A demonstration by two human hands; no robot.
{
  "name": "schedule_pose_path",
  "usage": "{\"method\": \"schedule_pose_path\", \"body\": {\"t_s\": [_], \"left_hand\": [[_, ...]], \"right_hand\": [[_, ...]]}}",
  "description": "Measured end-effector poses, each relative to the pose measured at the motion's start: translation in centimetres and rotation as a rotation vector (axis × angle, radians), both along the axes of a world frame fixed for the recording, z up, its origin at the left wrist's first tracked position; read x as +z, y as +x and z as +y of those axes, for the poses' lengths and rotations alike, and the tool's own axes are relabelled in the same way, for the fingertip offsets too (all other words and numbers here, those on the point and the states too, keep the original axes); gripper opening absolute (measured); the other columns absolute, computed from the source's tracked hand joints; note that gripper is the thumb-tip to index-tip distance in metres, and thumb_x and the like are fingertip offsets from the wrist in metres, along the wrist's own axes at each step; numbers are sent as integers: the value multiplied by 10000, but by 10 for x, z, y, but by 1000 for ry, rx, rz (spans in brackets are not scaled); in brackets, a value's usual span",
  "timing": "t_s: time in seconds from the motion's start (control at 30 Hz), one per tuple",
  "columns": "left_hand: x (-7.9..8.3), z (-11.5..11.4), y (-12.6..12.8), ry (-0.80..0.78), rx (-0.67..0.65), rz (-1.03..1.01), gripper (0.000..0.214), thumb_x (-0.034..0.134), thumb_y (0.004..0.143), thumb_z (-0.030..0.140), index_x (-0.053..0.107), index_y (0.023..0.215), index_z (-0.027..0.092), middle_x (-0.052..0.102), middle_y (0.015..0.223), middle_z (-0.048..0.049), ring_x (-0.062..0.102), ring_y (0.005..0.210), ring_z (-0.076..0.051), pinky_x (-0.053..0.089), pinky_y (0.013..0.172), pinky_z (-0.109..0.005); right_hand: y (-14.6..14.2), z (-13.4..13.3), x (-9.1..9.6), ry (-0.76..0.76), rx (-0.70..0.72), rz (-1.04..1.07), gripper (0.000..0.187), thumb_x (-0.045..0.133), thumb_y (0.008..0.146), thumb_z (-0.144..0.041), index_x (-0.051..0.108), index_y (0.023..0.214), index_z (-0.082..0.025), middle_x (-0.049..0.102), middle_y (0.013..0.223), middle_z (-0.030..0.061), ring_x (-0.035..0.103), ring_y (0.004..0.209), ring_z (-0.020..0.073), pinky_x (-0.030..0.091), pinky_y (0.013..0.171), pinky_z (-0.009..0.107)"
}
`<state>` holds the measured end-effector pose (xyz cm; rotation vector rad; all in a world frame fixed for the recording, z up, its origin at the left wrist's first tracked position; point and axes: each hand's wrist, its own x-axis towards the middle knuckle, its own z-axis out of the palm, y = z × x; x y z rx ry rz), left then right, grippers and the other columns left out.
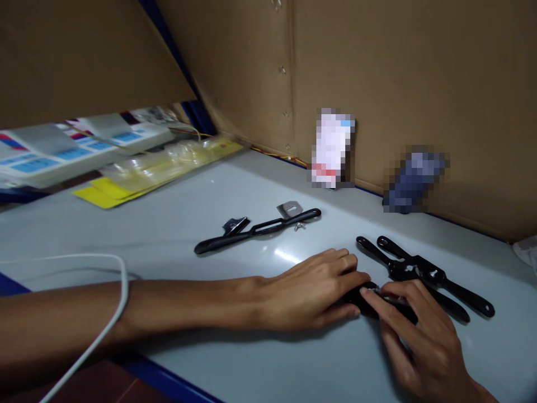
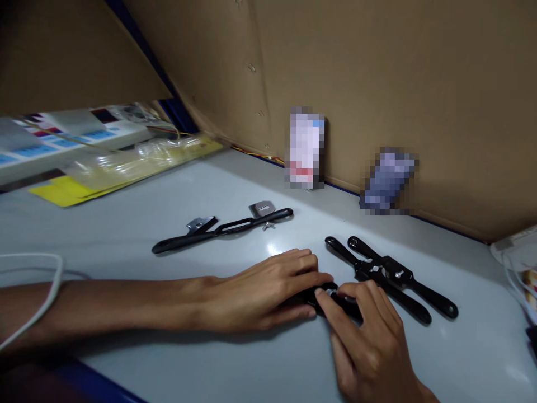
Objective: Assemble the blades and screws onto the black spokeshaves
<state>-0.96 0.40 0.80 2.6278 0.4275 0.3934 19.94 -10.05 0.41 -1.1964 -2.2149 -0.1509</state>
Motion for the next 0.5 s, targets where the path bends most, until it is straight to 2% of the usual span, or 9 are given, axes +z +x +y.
{"method": "schedule_pose_path", "body": {"t_s": [0.1,0.2,0.27,0.33,0.4,0.5], "left_hand": [[-1,0,0,2,-2,-10,314,596,987,306,600,1249,134,617,1020,-89,563,905,-224,499,839,-366],[0,0,0,23,0,-3,332,609,981,305,599,1264,131,619,1022,-91,560,904,-224,496,849,-365],[1,0,0,33,2,9,350,629,971,305,602,1268,122,621,1027,-93,560,914,-227,493,859,-364],[2,-1,1,34,8,20,362,635,970,306,600,1279,119,624,1031,-93,561,919,-228,490,864,-362],[2,-1,1,29,11,27,363,625,977,306,594,1289,122,627,1038,-91,565,922,-226,487,873,-361],[3,-1,1,27,11,34,351,620,980,314,601,1274,123,628,1036,-92,566,922,-227,484,883,-367]], "right_hand": [[-2,2,-2,17,-60,23,422,530,886,-12,618,1273,-155,624,1005,102,597,885,206,542,750,366],[-4,4,-2,10,-95,62,227,547,897,-29,623,1070,-155,616,950,89,587,867,204,526,755,368],[-5,4,-1,-6,-64,55,180,554,889,-20,617,982,-160,604,940,90,569,851,200,515,731,364],[-4,3,0,-1,-15,31,218,554,878,-5,638,1017,-150,593,967,101,556,856,200,512,710,357],[-2,2,0,9,19,5,318,546,873,6,654,1130,-147,585,1009,110,558,884,205,522,723,358],[1,2,-2,-3,8,-15,435,534,876,14,639,1256,-170,579,1037,104,565,906,203,532,745,356]]}}
